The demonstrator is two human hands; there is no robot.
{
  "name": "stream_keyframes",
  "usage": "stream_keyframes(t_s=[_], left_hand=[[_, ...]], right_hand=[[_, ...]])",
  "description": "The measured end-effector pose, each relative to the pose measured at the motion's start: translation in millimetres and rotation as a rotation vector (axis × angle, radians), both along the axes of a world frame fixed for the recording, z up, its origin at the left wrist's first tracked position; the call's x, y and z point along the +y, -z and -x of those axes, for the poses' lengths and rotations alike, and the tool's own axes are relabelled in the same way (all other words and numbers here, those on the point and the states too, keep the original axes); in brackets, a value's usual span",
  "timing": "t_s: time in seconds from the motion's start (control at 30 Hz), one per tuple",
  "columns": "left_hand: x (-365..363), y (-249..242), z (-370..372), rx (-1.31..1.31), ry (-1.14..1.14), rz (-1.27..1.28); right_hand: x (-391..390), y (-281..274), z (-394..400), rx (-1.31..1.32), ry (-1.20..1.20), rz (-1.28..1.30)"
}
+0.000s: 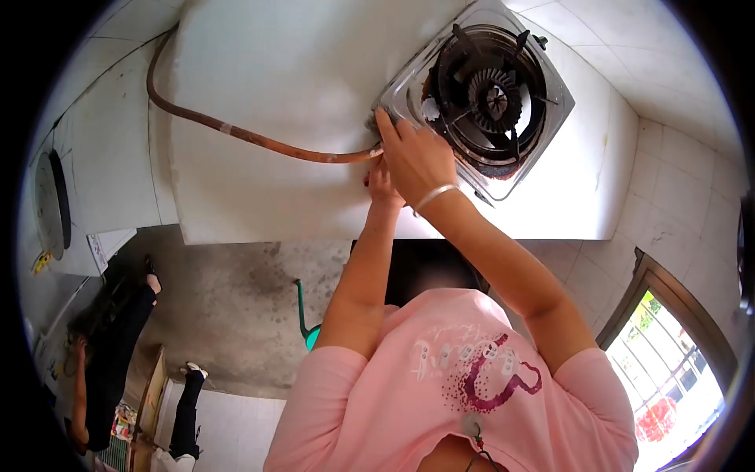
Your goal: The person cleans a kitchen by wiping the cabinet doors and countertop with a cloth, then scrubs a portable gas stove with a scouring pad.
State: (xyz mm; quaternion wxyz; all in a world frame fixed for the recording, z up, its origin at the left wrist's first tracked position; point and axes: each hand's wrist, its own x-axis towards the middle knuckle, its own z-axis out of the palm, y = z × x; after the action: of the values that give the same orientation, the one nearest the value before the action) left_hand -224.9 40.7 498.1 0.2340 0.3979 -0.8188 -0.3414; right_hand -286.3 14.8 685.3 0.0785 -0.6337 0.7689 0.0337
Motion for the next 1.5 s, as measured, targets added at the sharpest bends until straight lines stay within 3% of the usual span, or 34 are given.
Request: stream_keyframes(t_s=[0.07, 0.13, 0.2, 0.27, 0.3, 0.33, 0.4, 0.47, 0.57, 0.7, 0.87, 0.93, 1.0, 1.03, 1.13, 1.17, 1.23, 1.27, 1.33, 1.4, 1.47, 1.5], left_hand=[[-4.9, -22.9, -4.2, -0.416, 0.131, 0.192], [-6.4, -23.9, -9.3, -0.265, 0.12, 0.289], [-9.6, -18.3, -5.3, -0.12, 0.092, 0.38], [-0.6, -14.5, -8.1, -0.429, 0.186, 0.347], [3.8, -15.0, -10.1, -0.529, 0.229, 0.193], [0.1, -22.6, -6.7, -0.529, 0.23, 0.203], [-9.0, -43.1, 0.8, -0.196, 0.029, 0.224], [-10.7, -39.8, 0.4, -0.233, 0.061, 0.314], [-8.6, -38.6, -0.6, -0.193, 0.084, 0.223], [-10.4, -38.3, 0.4, -0.197, 0.089, 0.246], [-11.0, -39.0, 1.0, -0.267, 0.14, 0.193], [-8.9, -35.5, -1.7, -0.216, 0.127, 0.262], [-1.5, -13.8, -1.0, -0.256, 0.183, 0.15], [4.3, 1.5, 2.2, 0.148, 0.03, -0.185], [7.7, 34.6, -1.3, 0.49, -0.159, -0.691], [4.3, 30.2, -2.5, 0.4, -0.009, -0.628], [-3.9, 0.2, -11.3, -0.283, 0.208, 0.166], [-12.1, -48.0, -2.1, -0.331, 0.199, 0.18], [-12.2, -39.8, -0.9, -0.097, 0.129, 0.287], [-11.6, -65.4, -8.8, -0.091, 0.168, 0.226], [-3.0, -85.6, -21.6, -0.092, 0.198, 0.165], [1.4, -91.7, -28.3, -0.04, 0.167, 0.24]], right_hand=[[31.1, 23.7, 3.2, -0.027, 0.086, -0.107], [48.1, 19.2, 2.8, -0.048, 0.175, -0.207], [55.6, -9.8, -1.4, -0.346, 0.202, -0.065], [43.7, -28.6, -3.0, -0.399, 0.214, 0.064], [31.4, -29.1, 3.8, -0.354, 0.186, 0.156], [17.5, -29.6, 11.9, -0.308, 0.156, 0.251], [-8.2, -33.1, 27.7, -0.196, 0.179, 0.224], [-30.1, -35.9, 41.3, -0.061, 0.118, 0.097], [-55.6, -9.5, 56.7, 0.159, 0.024, -0.061], [-89.8, -4.5, 90.2, 0.135, 0.211, 0.016], [-93.3, -23.5, 61.7, 0.058, 0.296, -0.243], [-74.9, -16.3, 39.1, 0.072, 0.274, -0.099], [-62.2, -19.2, 29.5, -0.047, 0.296, -0.179], [-50.0, -20.8, 26.6, -0.144, 0.277, -0.148], [-1.4, -33.1, 20.3, -0.334, 0.283, -0.03], [18.4, -38.3, 23.0, -0.453, 0.294, 0.074], [55.7, -51.7, 38.0, -0.602, 0.37, 0.174], [74.7, -58.7, 51.5, -0.631, 0.433, 0.169], [116.9, -62.0, 83.4, -0.839, 0.781, 0.116], [156.9, -61.2, 116.4, -0.903, 0.986, 0.275], [187.5, -59.9, 147.8, -0.79, 1.101, 0.277], [201.8, -56.8, 159.6, -0.669, 1.048, 0.293]])
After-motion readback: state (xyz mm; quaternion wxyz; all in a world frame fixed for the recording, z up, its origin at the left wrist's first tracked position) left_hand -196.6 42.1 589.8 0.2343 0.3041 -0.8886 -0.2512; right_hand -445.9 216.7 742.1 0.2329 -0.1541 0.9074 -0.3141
